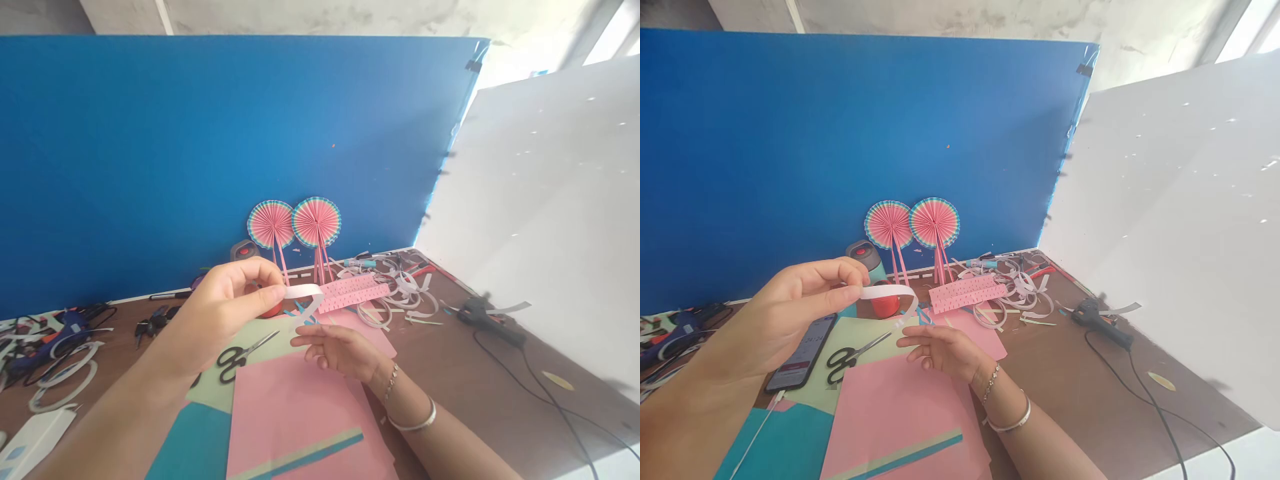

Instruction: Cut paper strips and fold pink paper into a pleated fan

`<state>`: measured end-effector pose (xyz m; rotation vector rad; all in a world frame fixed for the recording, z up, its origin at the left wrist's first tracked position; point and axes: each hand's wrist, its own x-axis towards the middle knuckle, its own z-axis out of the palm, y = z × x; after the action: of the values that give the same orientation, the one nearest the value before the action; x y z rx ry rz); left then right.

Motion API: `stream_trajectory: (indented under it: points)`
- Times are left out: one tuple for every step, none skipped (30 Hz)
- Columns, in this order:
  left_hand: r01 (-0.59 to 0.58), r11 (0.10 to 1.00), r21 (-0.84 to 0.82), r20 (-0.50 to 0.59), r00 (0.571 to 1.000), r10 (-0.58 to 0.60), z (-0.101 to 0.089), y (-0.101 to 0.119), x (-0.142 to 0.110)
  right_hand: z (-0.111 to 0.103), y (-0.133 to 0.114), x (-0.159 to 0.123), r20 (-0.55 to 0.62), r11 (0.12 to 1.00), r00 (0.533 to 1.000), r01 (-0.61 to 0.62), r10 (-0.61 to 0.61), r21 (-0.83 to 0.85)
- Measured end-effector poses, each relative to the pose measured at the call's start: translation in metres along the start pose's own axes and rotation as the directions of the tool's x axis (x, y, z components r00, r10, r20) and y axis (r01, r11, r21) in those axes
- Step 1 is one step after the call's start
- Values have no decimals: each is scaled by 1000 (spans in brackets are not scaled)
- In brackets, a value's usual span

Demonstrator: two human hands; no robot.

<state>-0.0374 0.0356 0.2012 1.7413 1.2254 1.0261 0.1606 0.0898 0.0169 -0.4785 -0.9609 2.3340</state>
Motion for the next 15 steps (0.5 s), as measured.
stream_trajectory:
  points:
    - [6, 1000, -6, 14, 1000, -6, 2, 1, 1, 1, 2, 1, 17, 1000, 1000, -18, 18, 8]
    - [14, 1000, -15, 30, 999, -13, 4, 3, 1, 2, 3, 3, 34, 999, 999, -35, 34, 24]
    - [23, 999, -27, 45, 999, -21, 7, 4, 2, 2, 5, 4, 52, 998, 998, -43, 41, 43]
    - [32, 999, -40, 58, 998, -30, 9, 4, 3, 2, 6, 4, 70, 997, 997, -47, 42, 63]
    - [46, 998, -52, 71, 997, -42, 12, 5, 3, 1, 7, 5, 86, 996, 995, -47, 41, 77]
    - [60, 996, -61, 80, 995, -55, 14, 5, 4, -1, 7, 5, 95, 995, 995, -46, 38, 85]
    - [72, 995, -65, 87, 994, -66, 16, 5, 5, -3, 7, 4, 99, 995, 994, -45, 36, 92]
    - [79, 995, -64, 87, 994, -73, 17, 4, 6, -5, 7, 4, 98, 994, 995, -47, 37, 103]
    - [79, 995, -60, 81, 994, -74, 18, 3, 6, -8, 7, 4, 93, 992, 995, -50, 39, 118]
    - [78, 996, -53, 77, 994, -73, 18, 2, 7, -11, 7, 3, 83, 989, 996, -56, 45, 136]
    - [76, 996, -45, 73, 995, -72, 17, 1, 7, -13, 6, 3, 73, 986, 996, -63, 52, 156]
    - [75, 996, -38, 72, 995, -72, 16, 0, 7, -15, 6, 3, 61, 982, 996, -70, 60, 175]
    - [73, 997, -31, 71, 995, -71, 15, -1, 7, -17, 5, 3, 45, 979, 997, -76, 68, 190]
    - [71, 997, -23, 67, 995, -69, 13, -2, 6, -17, 4, 4, 23, 977, 997, -72, 69, 199]
    - [69, 998, -14, 59, 996, -68, 11, -3, 6, -18, 3, 4, -4, 977, 998, -58, 61, 207]
